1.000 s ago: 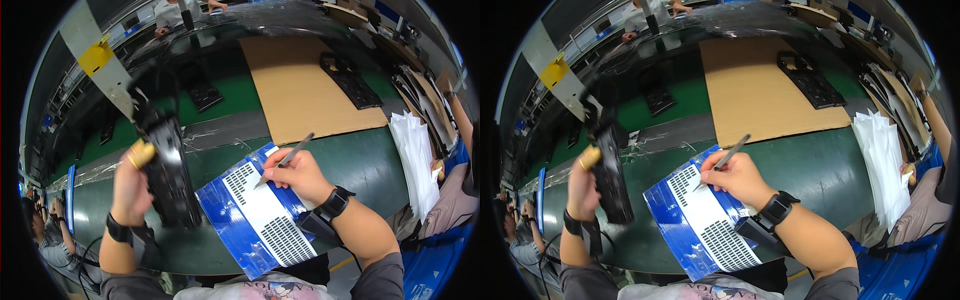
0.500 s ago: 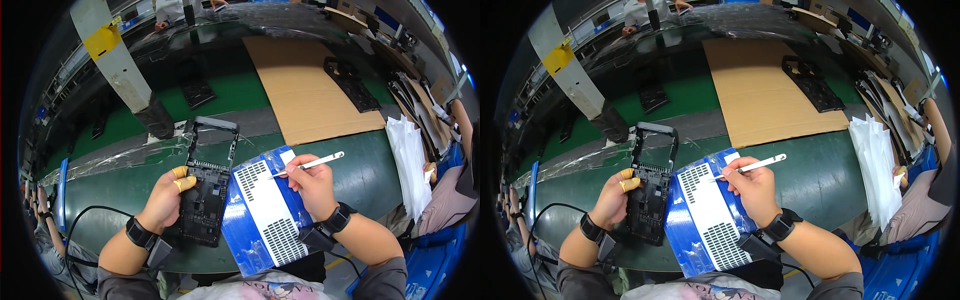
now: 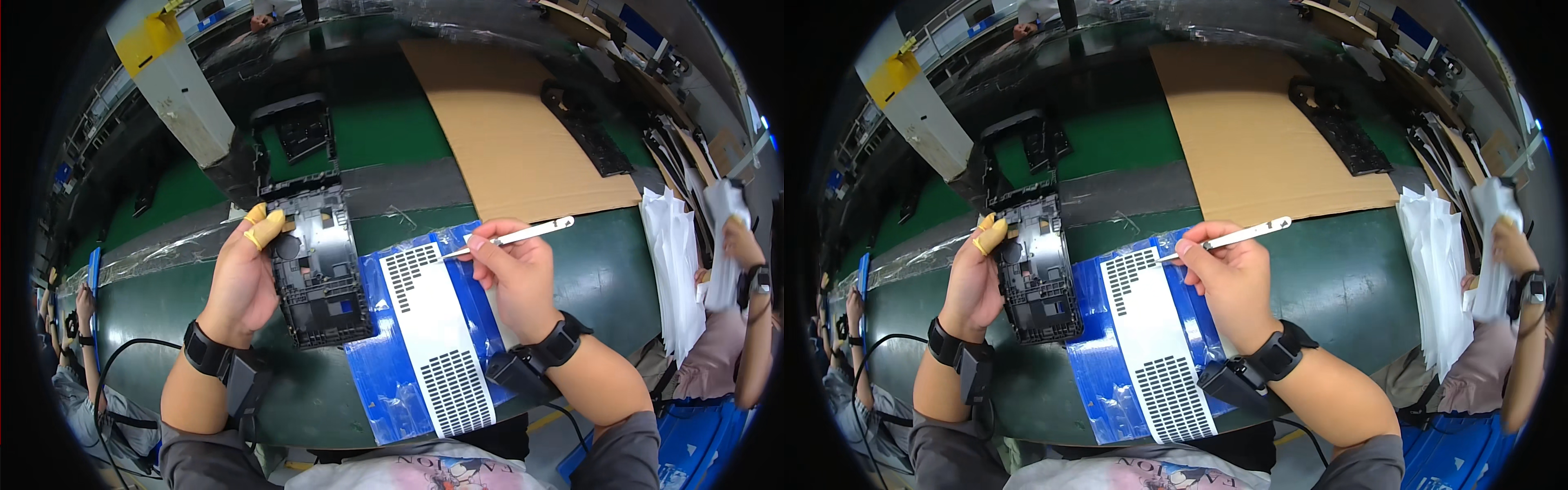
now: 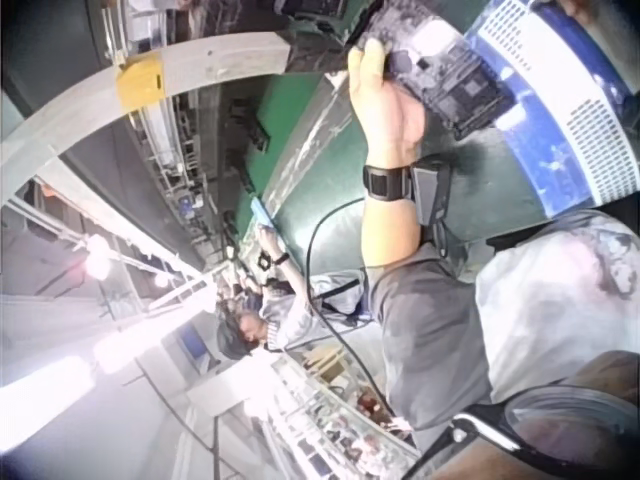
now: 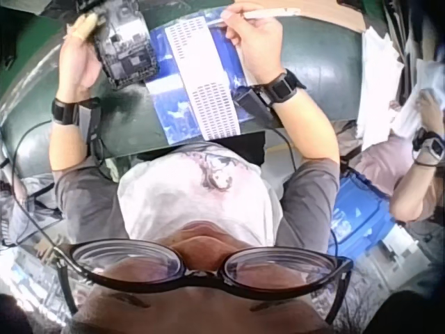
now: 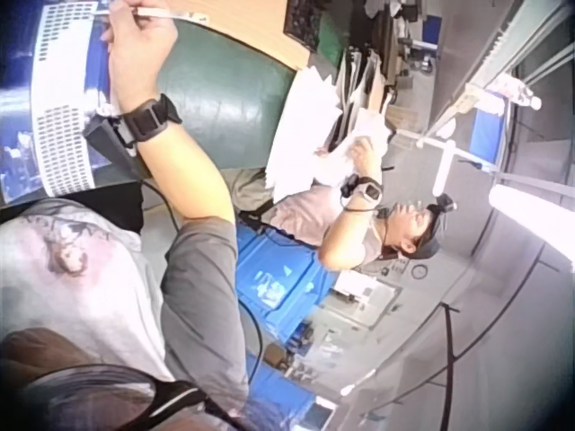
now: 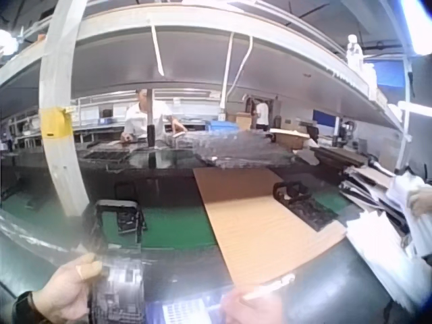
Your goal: Assembling plastic housing components on a manufacturing line using tweezers.
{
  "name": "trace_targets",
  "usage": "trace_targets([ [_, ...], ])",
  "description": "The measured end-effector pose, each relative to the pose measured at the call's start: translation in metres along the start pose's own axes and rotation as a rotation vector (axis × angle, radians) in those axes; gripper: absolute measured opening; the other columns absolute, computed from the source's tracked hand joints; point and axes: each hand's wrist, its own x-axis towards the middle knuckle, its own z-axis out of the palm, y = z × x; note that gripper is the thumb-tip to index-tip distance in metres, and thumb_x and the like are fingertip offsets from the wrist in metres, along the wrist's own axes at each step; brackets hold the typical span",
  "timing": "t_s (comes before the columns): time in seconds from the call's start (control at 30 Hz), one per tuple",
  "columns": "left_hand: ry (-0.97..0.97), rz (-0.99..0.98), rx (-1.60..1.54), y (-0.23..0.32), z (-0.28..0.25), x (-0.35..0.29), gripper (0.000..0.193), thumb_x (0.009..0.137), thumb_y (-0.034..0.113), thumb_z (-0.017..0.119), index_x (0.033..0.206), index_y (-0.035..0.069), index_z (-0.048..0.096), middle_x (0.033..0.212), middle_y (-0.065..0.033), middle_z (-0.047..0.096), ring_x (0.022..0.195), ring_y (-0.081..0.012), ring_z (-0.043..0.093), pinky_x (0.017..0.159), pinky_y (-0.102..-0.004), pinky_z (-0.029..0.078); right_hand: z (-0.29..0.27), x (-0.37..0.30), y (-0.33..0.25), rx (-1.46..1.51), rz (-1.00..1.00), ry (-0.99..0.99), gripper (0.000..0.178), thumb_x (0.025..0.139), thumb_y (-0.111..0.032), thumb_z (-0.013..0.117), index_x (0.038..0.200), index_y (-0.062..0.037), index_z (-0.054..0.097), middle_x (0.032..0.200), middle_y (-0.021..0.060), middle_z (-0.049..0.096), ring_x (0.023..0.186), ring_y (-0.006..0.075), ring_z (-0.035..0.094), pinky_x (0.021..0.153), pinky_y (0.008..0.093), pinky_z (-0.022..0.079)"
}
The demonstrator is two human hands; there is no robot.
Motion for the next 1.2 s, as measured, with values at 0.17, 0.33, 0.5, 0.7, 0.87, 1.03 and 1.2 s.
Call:
trace_targets([
  [0.17,-0.127,-0.101,-0.12,-0.021,0.009,0.013,0.027,0.086,0.024,0.047,0.104,0.005,0.044,0.096,-0.0085,0.056,0.081,-0.0143,0.058,0.068,-0.0278,0.05,0.005,0.01,-0.004,-0.015,0.058,-0.093,0.01,0.075,-0.001,0.056,0.085,0.0007,0.054,0.069,0.0051,0.058,0.051,0.0036,0.047,0.045,0.0144,0.037],
  [0.33,-0.236,-0.09,-0.121,-0.031,0.012,0.008,0.051,0.079,0.016,0.052,0.123,0.006,0.03,0.115,-0.0133,0.046,0.104,-0.0226,0.049,0.087,-0.0356,0.042,0.009,0.011,-0.002,-0.105,0.147,-0.121,0.012,0.075,0.001,0.056,0.087,0.001,0.053,0.07,0.0049,0.058,0.055,0.004,0.05,0.046,0.015,0.039],
  [0.5,-0.194,-0.136,-0.203,-0.034,0.009,0.007,0.051,0.08,0.014,0.05,0.125,0.006,0.027,0.117,-0.014,0.044,0.105,-0.0236,0.048,0.088,-0.0368,0.041,0.011,0.009,-0.001,-0.131,0.156,-0.128,0.012,0.075,0.002,0.056,0.087,0.0011,0.053,0.071,0.0047,0.058,0.06,0.0049,0.054,0.047,0.0149,0.039],
  [0.7,-0.163,-0.051,-0.221,-0.04,0.013,0.002,0.043,0.088,0.019,0.038,0.128,0.01,0.026,0.12,-0.0089,0.042,0.105,-0.0226,0.047,0.087,-0.0372,0.042,0.009,0.008,0.0,-0.15,0.129,-0.145,0.011,0.076,0.002,0.055,0.086,0.001,0.054,0.071,0.0049,0.058,0.062,0.0051,0.054,0.047,0.0151,0.039],
  [0.87,-0.133,-0.045,-0.283,-0.039,0.024,-0.005,0.041,0.087,0.015,0.041,0.127,0.013,0.029,0.113,-0.0063,0.047,0.097,-0.0171,0.05,0.084,-0.0348,0.043,0.007,0.005,-0.012,0.007,0.136,-0.109,0.01,0.075,0.0,0.056,0.085,0.0019,0.054,0.069,0.0057,0.058,0.054,0.0039,0.047,0.046,0.0148,0.036],
  [1.03,-0.275,-0.109,-0.315,-0.034,0.039,-0.015,0.053,0.082,0.008,0.047,0.128,0.015,0.021,0.115,-0.0087,0.044,0.1,-0.0183,0.048,0.084,-0.0363,0.043,0.02,-0.022,-0.04,0.014,0.029,-0.158,0.016,0.074,0.003,0.057,0.089,0.0027,0.053,0.074,0.0075,0.059,0.057,0.0055,0.051,0.049,0.0153,0.039],
  [1.2,-0.278,-0.205,-0.388,-0.034,0.04,-0.022,0.056,0.081,0.001,0.044,0.129,0.016,0.02,0.113,-0.008,0.044,0.098,-0.0169,0.049,0.082,-0.0346,0.044,0.034,-0.026,-0.018,0.065,0.065,-0.254,0.017,0.074,0.004,0.058,0.09,0.0031,0.054,0.082,0.0062,0.057,0.072,0.009,0.057,0.061,0.018,0.045],
])
